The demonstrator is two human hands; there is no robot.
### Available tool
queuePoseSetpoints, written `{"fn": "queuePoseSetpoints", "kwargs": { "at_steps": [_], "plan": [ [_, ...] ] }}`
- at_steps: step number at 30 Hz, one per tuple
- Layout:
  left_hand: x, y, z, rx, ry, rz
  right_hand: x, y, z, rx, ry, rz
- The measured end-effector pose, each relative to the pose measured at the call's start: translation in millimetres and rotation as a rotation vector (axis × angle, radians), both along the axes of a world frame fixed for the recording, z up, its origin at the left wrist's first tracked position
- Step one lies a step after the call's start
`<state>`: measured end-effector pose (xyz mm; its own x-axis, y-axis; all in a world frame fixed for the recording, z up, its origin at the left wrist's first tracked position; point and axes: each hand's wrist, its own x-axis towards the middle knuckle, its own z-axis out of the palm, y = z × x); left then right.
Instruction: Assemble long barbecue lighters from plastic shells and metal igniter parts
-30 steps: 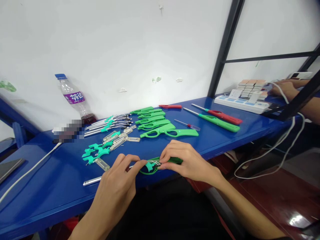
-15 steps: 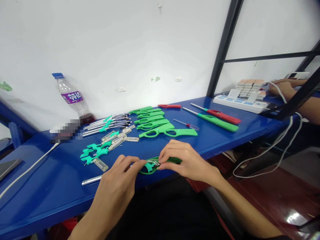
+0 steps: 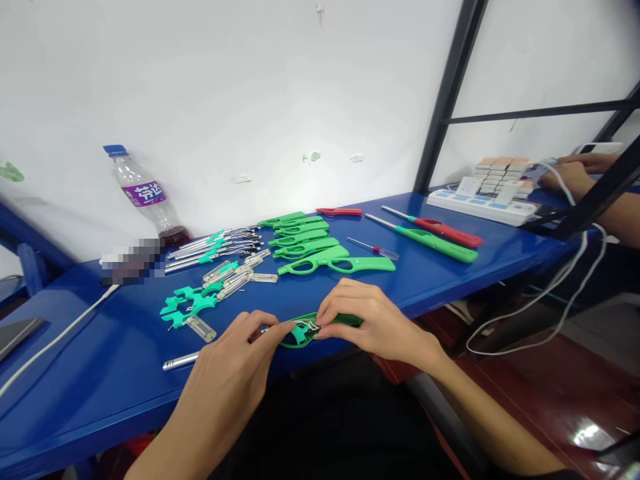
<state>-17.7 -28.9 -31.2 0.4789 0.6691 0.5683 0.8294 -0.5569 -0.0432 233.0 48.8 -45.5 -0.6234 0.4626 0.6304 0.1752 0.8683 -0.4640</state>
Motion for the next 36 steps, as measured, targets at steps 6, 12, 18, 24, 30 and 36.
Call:
{"fn": "queuePoseSetpoints", "kwargs": {
  "at_steps": [6, 12, 18, 24, 30, 36],
  "plan": [
    [-0.3, 3.8, -3.3, 0.046, 0.016, 0.0, -1.0, -1.8, 1.0, 0.003, -0.013, -0.017],
    [0.3, 7.8, -7.7, 0.091, -0.026, -0.017, -1.8, -2.8, 0.7, 0.025, -0.029, -0.05],
    [-1.6, 13.4, -14.7, 0.103, -0.065, -0.033, -3.5, -1.6, -1.5, 0.025, -0.008, -0.056],
    [-2.3, 14.6, -13.1, 0.097, -0.103, -0.058, -4.4, -2.7, 0.9, -0.007, 0.016, -0.087],
    [-2.2, 15.0, -12.6, 0.08, -0.138, -0.076, -4.8, -1.8, -1.0, -0.014, 0.042, -0.079],
    [-1.8, 15.7, -15.5, 0.097, -0.152, -0.063, -5.6, -0.9, -3.6, -0.029, 0.098, -0.083]
  ]
}}
